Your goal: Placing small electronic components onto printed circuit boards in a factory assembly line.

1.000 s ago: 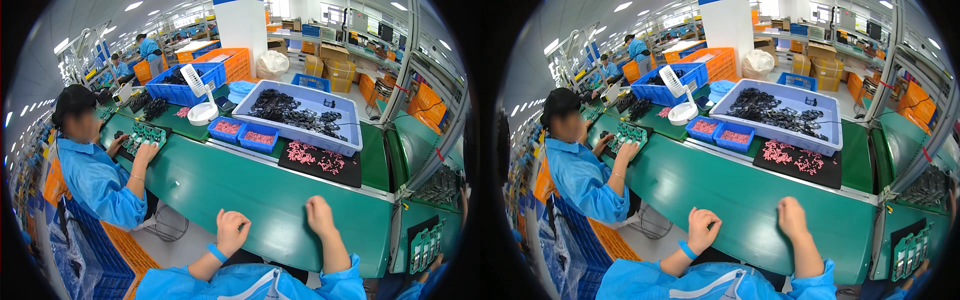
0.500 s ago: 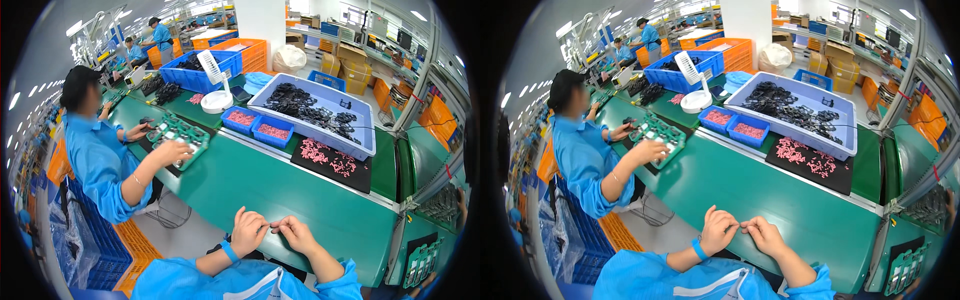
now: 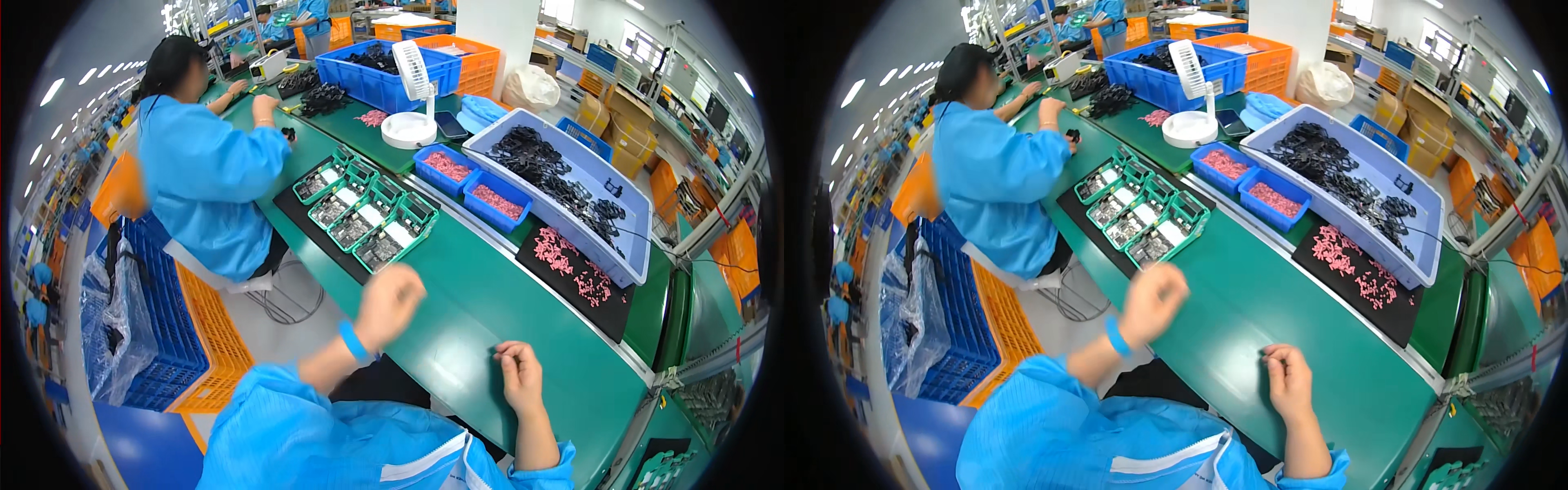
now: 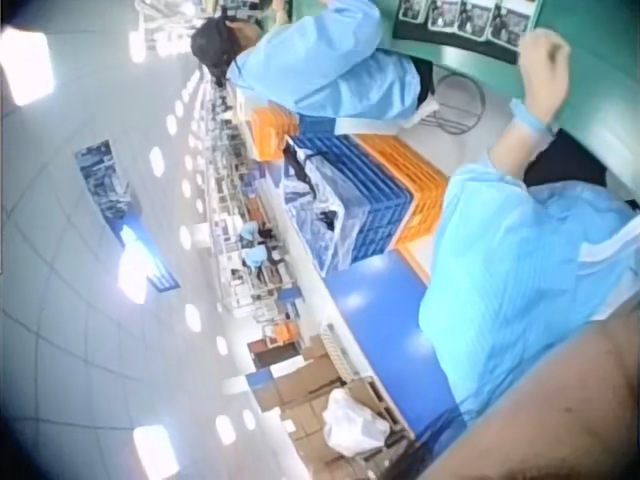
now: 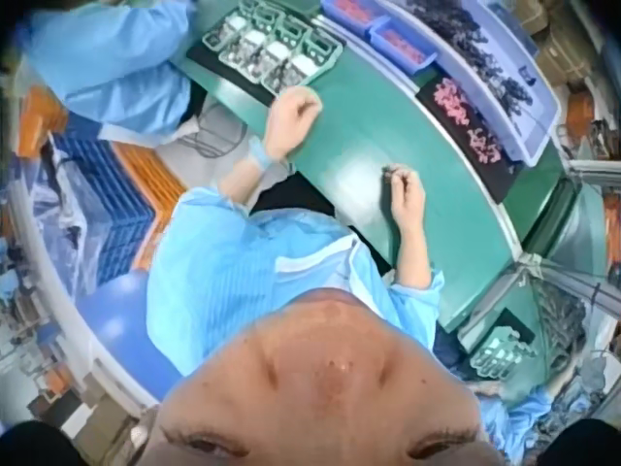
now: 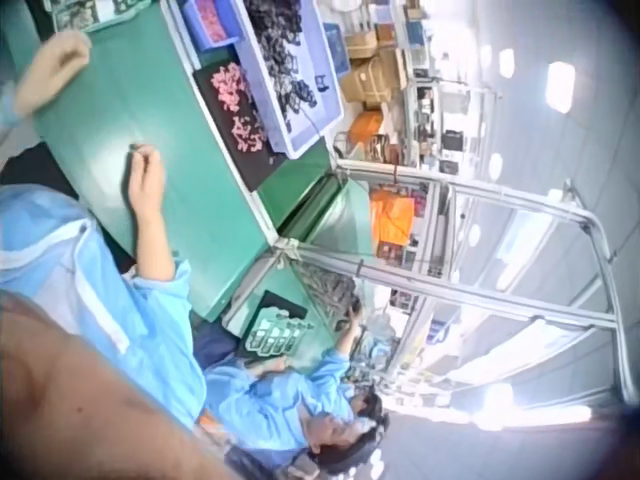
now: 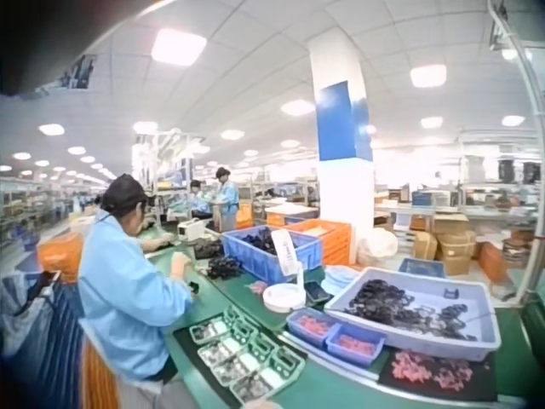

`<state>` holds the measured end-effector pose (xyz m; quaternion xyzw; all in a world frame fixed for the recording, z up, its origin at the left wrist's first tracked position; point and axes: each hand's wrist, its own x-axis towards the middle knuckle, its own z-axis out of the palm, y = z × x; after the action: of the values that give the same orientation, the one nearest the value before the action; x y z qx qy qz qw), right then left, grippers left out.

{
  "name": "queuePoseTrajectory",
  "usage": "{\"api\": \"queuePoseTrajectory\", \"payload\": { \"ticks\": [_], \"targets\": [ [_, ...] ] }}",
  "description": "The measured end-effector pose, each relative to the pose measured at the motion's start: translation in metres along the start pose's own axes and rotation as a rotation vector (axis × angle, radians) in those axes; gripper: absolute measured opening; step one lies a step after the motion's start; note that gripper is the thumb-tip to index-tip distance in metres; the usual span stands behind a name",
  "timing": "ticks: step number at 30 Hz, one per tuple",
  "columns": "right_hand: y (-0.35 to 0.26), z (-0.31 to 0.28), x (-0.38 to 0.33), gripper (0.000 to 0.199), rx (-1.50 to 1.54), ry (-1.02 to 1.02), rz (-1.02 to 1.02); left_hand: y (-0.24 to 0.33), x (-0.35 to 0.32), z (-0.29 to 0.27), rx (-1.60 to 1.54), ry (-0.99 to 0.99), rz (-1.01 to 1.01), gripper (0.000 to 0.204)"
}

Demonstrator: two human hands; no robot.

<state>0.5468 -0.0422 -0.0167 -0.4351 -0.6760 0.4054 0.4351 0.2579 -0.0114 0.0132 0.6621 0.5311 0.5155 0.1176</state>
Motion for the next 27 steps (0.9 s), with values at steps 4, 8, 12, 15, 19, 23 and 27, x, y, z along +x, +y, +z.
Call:
{"api": "queuePoseTrajectory", "payload": {
  "ticks": [4, 8, 12, 15, 19, 23, 27],
  "targets": [
    [0.014, -0.010, 0.014, 0.006, -0.040, 0.054, 0.009, -0.129, 0.105, -0.070, 0.192, 0.329, -0.076, 0.014],
    [0.022, -0.004, 0.031, 0.007, -0.017, 0.039, 0.037, -0.250, 0.180, -0.151, 0.221, 0.242, -0.611, 0.017],
    [0.026, 0.005, 0.036, 0.004, 0.161, 0.119, 0.168, -0.289, 0.212, -0.173, 0.086, 0.136, -0.808, 0.014],
    [0.023, 0.012, 0.045, 0.005, 0.162, 0.153, 0.212, -0.312, 0.224, -0.181, -0.039, -0.039, -0.873, 0.017],
    [0.015, 0.036, 0.070, 0.009, 0.128, 0.060, 0.180, -0.329, 0.230, -0.185, -0.096, -0.080, -0.890, 0.019],
    [0.009, 0.073, 0.107, 0.006, 0.018, -0.105, 0.023, -0.306, 0.216, -0.161, -0.226, -0.087, -0.830, 0.016],
    [-0.007, 0.102, 0.115, 0.007, 0.075, -0.051, 0.099, -0.282, 0.178, -0.132, -0.404, -0.117, -0.841, 0.014]
  ]
}}
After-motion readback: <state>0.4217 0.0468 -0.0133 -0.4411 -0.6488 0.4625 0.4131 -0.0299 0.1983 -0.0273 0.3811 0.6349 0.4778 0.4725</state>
